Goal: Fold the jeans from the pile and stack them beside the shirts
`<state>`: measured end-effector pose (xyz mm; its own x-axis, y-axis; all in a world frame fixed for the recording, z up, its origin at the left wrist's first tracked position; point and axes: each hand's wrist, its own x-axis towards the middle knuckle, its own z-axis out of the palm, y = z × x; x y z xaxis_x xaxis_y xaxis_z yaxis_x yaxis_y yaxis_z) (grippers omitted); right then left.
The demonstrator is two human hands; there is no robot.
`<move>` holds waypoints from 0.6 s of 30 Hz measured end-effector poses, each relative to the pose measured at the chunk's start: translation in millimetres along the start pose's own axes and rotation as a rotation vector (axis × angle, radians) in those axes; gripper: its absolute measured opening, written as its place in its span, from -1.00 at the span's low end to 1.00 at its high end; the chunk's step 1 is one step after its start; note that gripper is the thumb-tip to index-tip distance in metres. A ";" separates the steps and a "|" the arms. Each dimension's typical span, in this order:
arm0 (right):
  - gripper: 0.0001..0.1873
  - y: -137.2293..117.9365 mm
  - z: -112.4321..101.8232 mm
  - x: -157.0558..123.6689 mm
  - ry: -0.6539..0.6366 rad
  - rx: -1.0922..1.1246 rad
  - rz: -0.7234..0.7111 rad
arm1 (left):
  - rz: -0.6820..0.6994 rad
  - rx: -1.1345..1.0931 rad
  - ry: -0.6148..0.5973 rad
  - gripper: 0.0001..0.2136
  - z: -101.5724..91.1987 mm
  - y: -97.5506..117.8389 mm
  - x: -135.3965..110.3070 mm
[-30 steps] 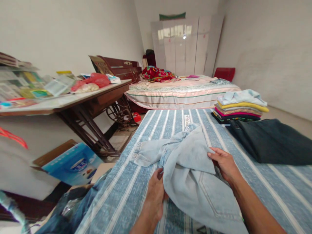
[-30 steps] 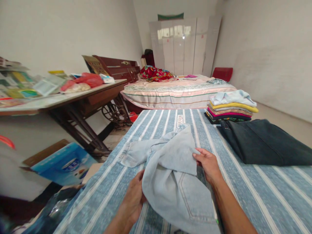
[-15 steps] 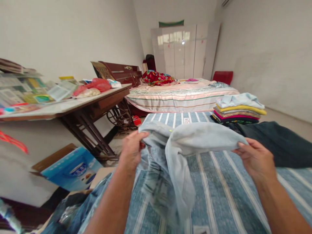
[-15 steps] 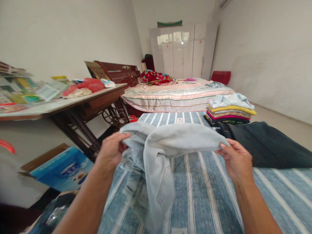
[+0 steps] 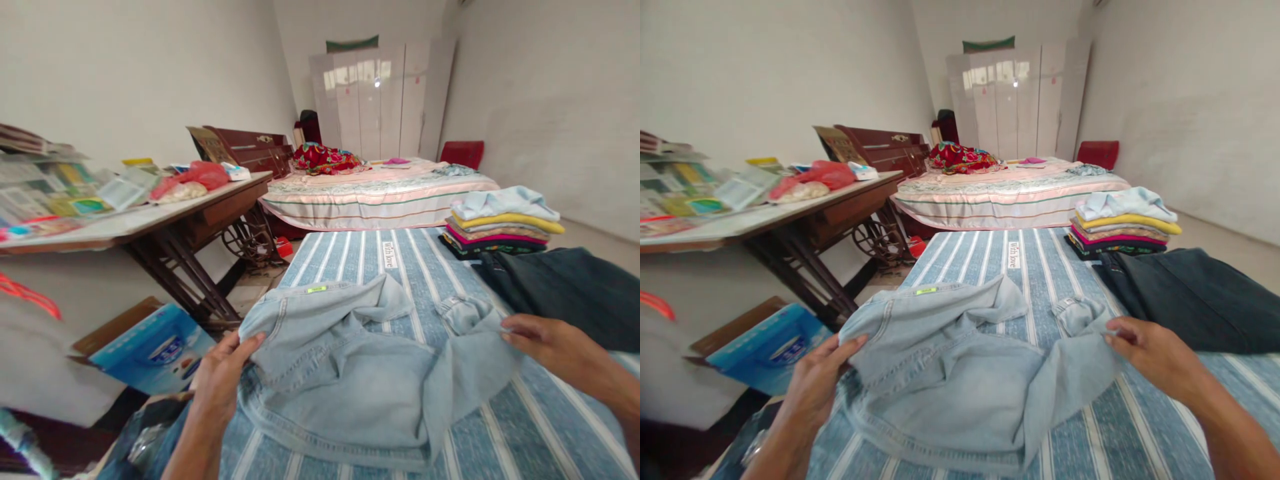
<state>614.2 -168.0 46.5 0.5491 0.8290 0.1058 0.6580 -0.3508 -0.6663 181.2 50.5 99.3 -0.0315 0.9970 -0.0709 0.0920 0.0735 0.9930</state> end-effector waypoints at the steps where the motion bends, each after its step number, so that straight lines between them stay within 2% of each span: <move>1: -0.62 -8.8 -0.6 5.1 0.030 -0.070 -0.015 | 0.005 -0.012 0.007 -0.61 -1.5 -4.5 0.8; 3: -0.60 -30.1 3.5 18.5 0.108 -0.163 -0.064 | 0.026 -0.015 0.009 -0.61 -4.0 -12.7 1.8; 4: -0.60 -41.9 8.5 27.3 0.097 -0.174 -0.108 | 0.039 -0.012 0.009 -0.62 -5.1 -16.4 2.2; 9: -0.55 -95.2 56.5 90.7 -0.074 -0.241 -0.333 | 0.090 0.002 0.006 -0.61 -9.4 -27.5 5.6; 12: -0.46 -116.1 92.2 125.2 -0.168 -0.240 -0.412 | 0.103 0.002 -0.008 -0.60 -10.3 -25.3 9.4; 14: -0.42 -125.5 114.0 138.8 -0.220 -0.220 -0.453 | 0.098 -0.003 -0.025 -0.59 -9.6 -20.7 12.5; 16: -0.57 -131.6 131.2 145.3 -0.267 -0.202 -0.469 | 0.095 0.008 -0.032 -0.58 -7.9 -14.6 16.4; 18: -0.85 -134.9 141.7 147.7 -0.285 -0.181 -0.450 | 0.111 0.048 0.005 -0.56 -5.6 -8.2 21.7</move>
<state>533.5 63.5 47.4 0.0497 0.9903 0.1299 0.8868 0.0161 -0.4619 174.2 71.3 90.2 -0.0237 0.9989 0.0399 0.1428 -0.0361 0.9891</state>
